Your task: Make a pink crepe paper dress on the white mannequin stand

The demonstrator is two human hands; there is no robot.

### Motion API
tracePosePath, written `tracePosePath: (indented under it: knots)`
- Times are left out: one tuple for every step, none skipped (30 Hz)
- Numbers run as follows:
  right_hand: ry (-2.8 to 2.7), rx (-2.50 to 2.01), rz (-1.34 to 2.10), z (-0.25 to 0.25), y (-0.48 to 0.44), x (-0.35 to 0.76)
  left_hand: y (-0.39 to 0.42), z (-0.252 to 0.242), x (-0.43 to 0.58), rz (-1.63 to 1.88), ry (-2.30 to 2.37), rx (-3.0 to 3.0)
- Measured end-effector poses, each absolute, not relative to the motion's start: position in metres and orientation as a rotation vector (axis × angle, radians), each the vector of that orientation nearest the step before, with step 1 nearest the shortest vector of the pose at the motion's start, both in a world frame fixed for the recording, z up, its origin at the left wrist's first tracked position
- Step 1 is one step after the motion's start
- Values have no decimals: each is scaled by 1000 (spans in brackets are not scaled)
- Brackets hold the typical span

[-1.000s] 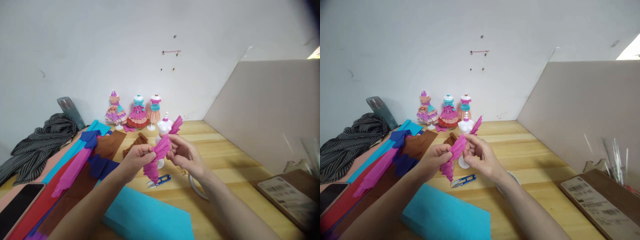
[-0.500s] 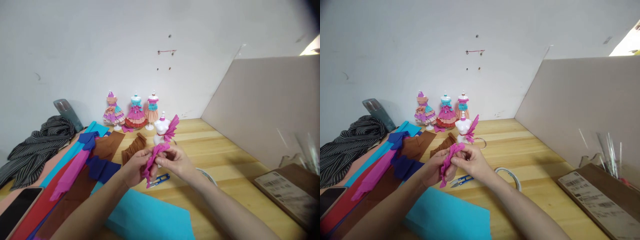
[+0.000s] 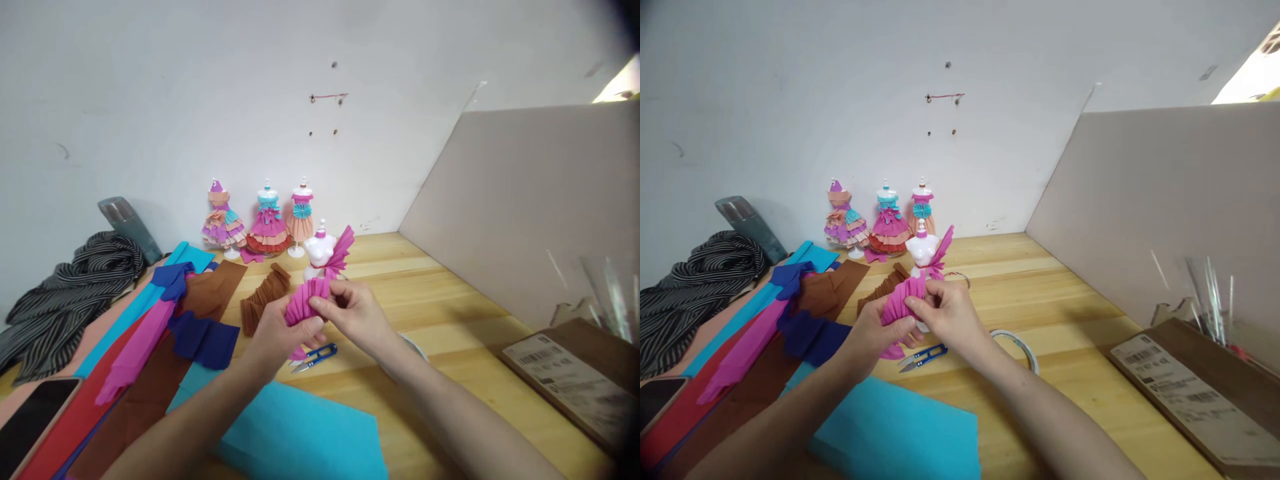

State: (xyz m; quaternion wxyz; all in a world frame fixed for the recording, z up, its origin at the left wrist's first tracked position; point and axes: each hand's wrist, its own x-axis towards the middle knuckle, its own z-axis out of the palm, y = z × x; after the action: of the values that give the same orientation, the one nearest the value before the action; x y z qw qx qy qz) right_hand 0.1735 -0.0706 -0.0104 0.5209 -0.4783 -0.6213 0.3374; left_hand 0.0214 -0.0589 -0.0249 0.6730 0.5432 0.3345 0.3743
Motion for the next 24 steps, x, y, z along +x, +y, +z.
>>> tracePosePath:
  knots:
    - [-1492,-1146,824,-10,-71,173,-61,-24,23,867,791,1225]
    - [-1496,-1115,881,-8,-72,173,-63,-23,24,891,814,1217]
    - [-1496,-1061,969,-6,-73,172,-64,-23,25,915,824,1206]
    - [-1492,-995,1066,-2,-74,172,-65,-23,26,940,830,1194]
    - [-1481,-933,1151,2,-75,171,-65,-23,27,968,828,1181]
    - [-1471,-887,1215,5,-76,171,-65,-23,27,997,821,1169]
    - [-1461,-858,1257,8,-76,171,-65,-23,27,1025,811,1158]
    - [-1451,-845,1278,9,-77,171,-65,-23,27,1048,802,1150]
    - [-1441,-841,1285,10,-77,170,-66,-23,27,1064,796,1143]
    - [-1425,-840,1284,9,-76,169,-66,-23,27,1077,795,1137]
    - [-1402,-837,1277,7,-76,169,-67,-23,27,1086,802,1127]
    - [-1379,-836,1266,5,-76,168,-68,-23,28,1094,812,1114]
    - [-1357,-837,1247,2,-76,167,-69,-24,30,1105,824,1097]
    - [-1346,-842,1220,-1,-76,166,-70,-24,32,1115,837,1079]
    - [-1343,-852,1188,-3,-76,166,-71,-24,35,1125,848,1060]
    - [-1349,-864,1152,-4,-76,166,-72,-24,38,1138,855,1040]
    - [-1357,-879,1115,-5,-76,166,-72,-24,41,1152,856,1019]
    - [-1362,-894,1077,-5,-75,167,-71,-23,44,1164,855,1002]
    - [-1366,-904,1040,-5,-75,168,-70,-23,47,1174,854,989]
    - [-1368,-910,1007,-5,-75,169,-69,-21,49,1181,851,983]
    - [-1365,-912,977,-4,-74,169,-67,-20,51,1181,844,983]
    - [-1361,-914,952,-4,-74,169,-65,-18,51,1173,838,994]
    - [-1355,-914,933,-3,-73,170,-63,-15,50,1158,834,1015]
    - [-1356,-914,920,-3,-73,170,-61,-13,49,1139,836,1041]
